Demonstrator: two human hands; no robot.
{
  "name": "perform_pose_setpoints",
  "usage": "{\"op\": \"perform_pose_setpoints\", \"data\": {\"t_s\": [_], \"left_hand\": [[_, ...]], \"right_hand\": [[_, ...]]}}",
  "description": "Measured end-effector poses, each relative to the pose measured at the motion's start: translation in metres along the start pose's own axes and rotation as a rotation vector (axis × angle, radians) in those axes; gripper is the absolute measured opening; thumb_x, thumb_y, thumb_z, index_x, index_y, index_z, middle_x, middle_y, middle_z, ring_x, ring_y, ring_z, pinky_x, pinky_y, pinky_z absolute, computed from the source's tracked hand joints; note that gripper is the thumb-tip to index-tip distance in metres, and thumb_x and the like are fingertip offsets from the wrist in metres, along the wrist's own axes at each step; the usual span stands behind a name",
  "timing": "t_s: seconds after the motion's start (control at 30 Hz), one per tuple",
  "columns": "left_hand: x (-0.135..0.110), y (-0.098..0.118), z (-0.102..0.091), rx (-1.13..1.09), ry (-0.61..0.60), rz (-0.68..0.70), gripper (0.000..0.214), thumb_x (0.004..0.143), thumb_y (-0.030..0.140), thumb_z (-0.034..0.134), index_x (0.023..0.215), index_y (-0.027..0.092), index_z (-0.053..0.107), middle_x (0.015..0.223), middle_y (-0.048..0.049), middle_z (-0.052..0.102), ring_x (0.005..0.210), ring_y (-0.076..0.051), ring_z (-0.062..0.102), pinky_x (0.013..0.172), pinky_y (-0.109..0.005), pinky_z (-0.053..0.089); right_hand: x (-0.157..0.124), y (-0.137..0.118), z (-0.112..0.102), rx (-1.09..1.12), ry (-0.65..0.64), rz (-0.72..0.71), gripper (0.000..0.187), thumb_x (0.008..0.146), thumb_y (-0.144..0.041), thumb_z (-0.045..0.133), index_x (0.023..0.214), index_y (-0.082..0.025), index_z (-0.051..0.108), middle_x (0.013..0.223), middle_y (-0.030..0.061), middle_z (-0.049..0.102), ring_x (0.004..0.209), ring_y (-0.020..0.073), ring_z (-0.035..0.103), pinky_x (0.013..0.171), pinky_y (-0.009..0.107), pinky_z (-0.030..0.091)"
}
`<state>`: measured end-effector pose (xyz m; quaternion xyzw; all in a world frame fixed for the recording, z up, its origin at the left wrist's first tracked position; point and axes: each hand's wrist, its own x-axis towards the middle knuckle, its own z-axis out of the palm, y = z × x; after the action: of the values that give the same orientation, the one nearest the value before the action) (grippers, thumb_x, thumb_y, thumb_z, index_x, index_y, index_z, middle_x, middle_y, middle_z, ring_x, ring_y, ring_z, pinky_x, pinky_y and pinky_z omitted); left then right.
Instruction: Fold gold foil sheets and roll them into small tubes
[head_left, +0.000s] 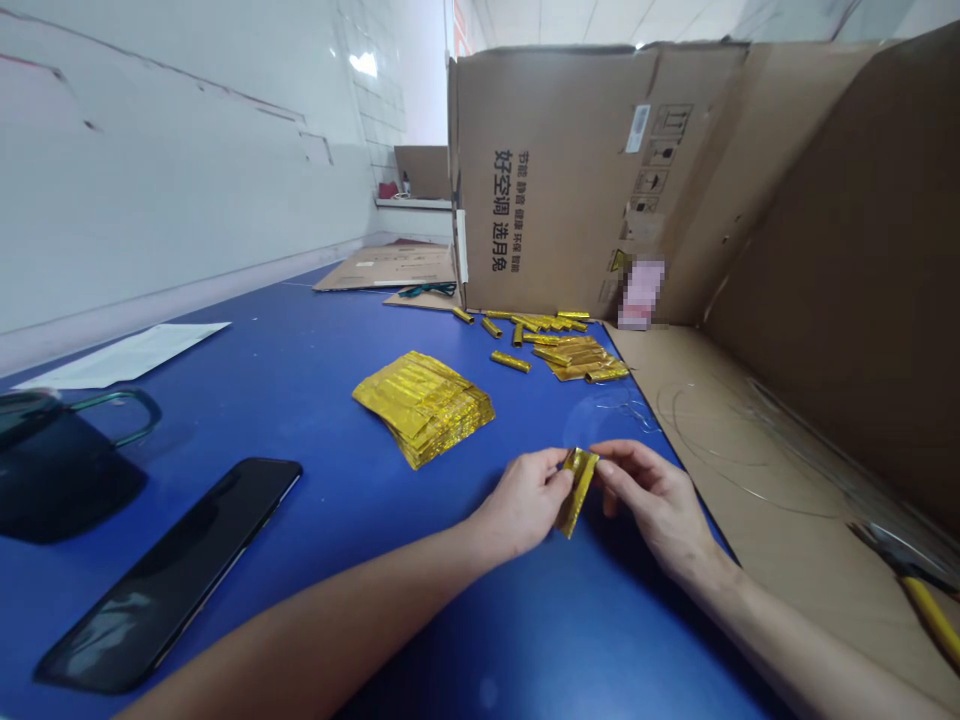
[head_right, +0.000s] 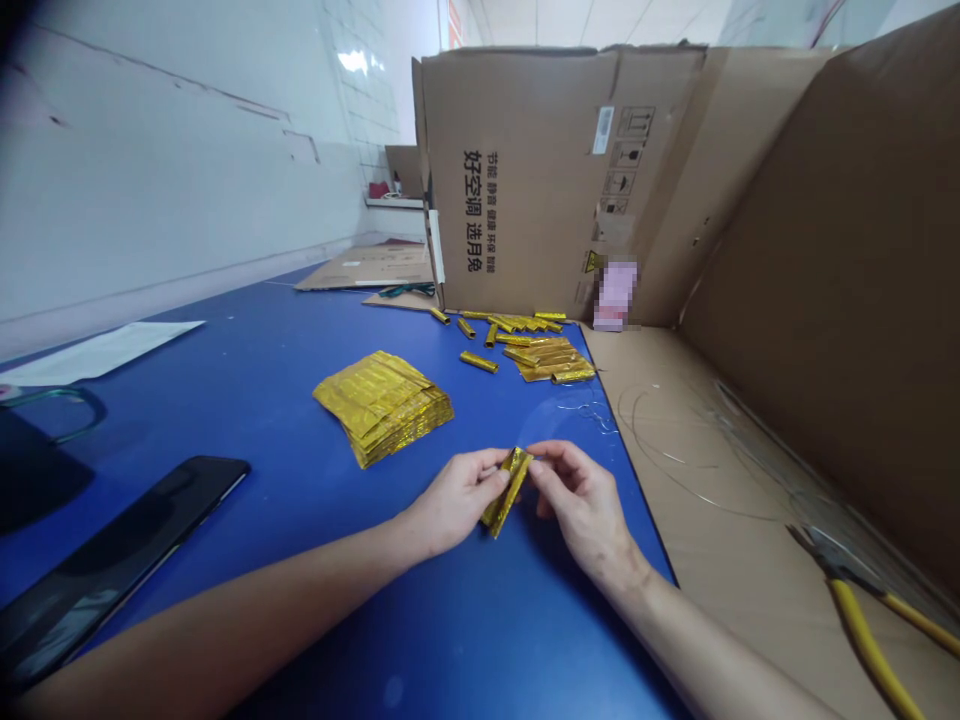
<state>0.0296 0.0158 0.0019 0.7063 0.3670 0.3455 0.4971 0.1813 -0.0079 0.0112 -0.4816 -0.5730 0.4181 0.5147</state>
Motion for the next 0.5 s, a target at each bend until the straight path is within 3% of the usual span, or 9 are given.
{"op": "perform_pose_setpoints", "data": {"t_s": [0.23, 0.37, 0.5], "left_hand": [[-0.0016, 0.0007, 0.0014, 0.077, 0.078, -0.009, 0.024, 0.080, 0.024, 0.042, 0.094, 0.015, 0.060, 0.060, 0.0024, 0.048, 0.048, -0.007, 0.036, 0.045, -0.018, 0.027], [-0.0014, -0.0005, 0.0031, -0.001, 0.088, -0.034, 0.025, 0.079, 0.024, 0.043, 0.096, 0.014, 0.059, 0.061, 0.0015, 0.050, 0.048, -0.007, 0.040, 0.043, -0.017, 0.029], [-0.0016, 0.0019, 0.0053, -0.128, 0.049, -0.121, 0.026, 0.079, 0.022, 0.042, 0.099, 0.013, 0.056, 0.063, 0.0002, 0.052, 0.048, -0.008, 0.049, 0.042, -0.017, 0.035]], "right_hand": [[0.0003, -0.0021, -0.0004, -0.023, 0.013, 0.031, 0.028, 0.068, -0.040, 0.062, 0.081, -0.018, 0.051, 0.060, -0.0024, 0.055, 0.044, 0.0089, 0.049, 0.044, 0.023, 0.039], [0.0023, -0.0032, -0.0013, -0.088, -0.015, 0.062, 0.026, 0.068, -0.041, 0.061, 0.068, -0.017, 0.052, 0.050, -0.0035, 0.051, 0.044, 0.0091, 0.046, 0.045, 0.023, 0.037], [0.0032, -0.0037, -0.0026, -0.034, -0.040, 0.071, 0.023, 0.068, -0.039, 0.061, 0.067, -0.017, 0.054, 0.052, -0.0036, 0.052, 0.044, 0.0085, 0.046, 0.046, 0.022, 0.037]]}}
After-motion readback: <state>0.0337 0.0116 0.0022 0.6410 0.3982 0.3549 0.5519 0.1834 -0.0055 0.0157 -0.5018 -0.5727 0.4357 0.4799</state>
